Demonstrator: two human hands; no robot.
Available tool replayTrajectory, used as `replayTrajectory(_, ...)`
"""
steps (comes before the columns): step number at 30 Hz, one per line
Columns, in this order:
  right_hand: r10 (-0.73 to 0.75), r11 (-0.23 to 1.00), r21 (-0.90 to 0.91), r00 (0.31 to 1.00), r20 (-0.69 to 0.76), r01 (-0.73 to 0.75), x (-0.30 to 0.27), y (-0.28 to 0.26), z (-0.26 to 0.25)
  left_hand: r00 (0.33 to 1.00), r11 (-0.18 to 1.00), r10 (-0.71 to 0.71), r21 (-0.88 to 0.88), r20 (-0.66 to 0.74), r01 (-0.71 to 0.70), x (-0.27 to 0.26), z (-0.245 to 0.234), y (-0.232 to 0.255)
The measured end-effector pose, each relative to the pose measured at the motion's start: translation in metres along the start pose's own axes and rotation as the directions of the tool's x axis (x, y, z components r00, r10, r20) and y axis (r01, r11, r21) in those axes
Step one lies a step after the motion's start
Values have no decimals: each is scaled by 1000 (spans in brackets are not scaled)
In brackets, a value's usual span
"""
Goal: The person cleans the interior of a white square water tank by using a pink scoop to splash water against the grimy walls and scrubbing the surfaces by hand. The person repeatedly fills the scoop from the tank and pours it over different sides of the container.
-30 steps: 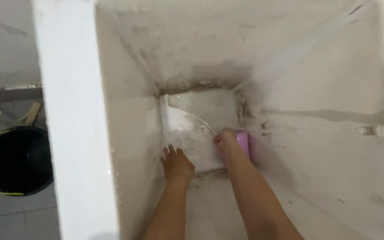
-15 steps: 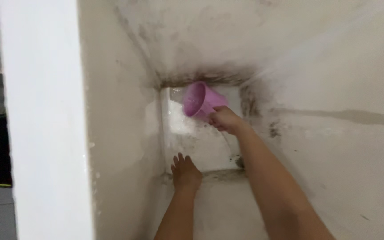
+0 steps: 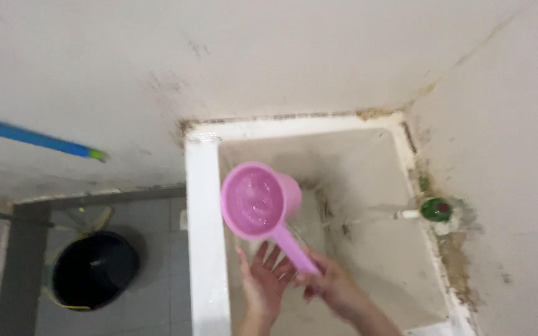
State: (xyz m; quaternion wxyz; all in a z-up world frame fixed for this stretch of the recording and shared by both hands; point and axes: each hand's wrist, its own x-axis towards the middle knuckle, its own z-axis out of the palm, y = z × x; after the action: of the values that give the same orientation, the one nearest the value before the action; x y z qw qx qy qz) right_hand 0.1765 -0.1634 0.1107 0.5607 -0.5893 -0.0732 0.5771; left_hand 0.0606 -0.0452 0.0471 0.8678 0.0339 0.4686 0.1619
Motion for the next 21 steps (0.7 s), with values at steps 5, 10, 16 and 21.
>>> replayTrajectory(5, -242, 968, 57, 967, -78, 246, -53, 17, 104, 1000, 981, -7, 195, 6, 5, -75, 36, 98)
replayTrajectory(10, -481, 862, -268, 861, -165, 430, -80, 25, 193, 986, 985, -144, 113, 87, 134, -115, 30, 156)
replayTrajectory(16, -720, 492, -736, 693, -44, 465, -103, -14, 251, 956, 957, -212, 242, 203, 161, -159, 14, 189)
replayTrajectory(21, -766, 237, -855, 630, 128, 461, -121, -60, 274, 801, 995, -89, 92, 592, 43, -150, 23, 212)
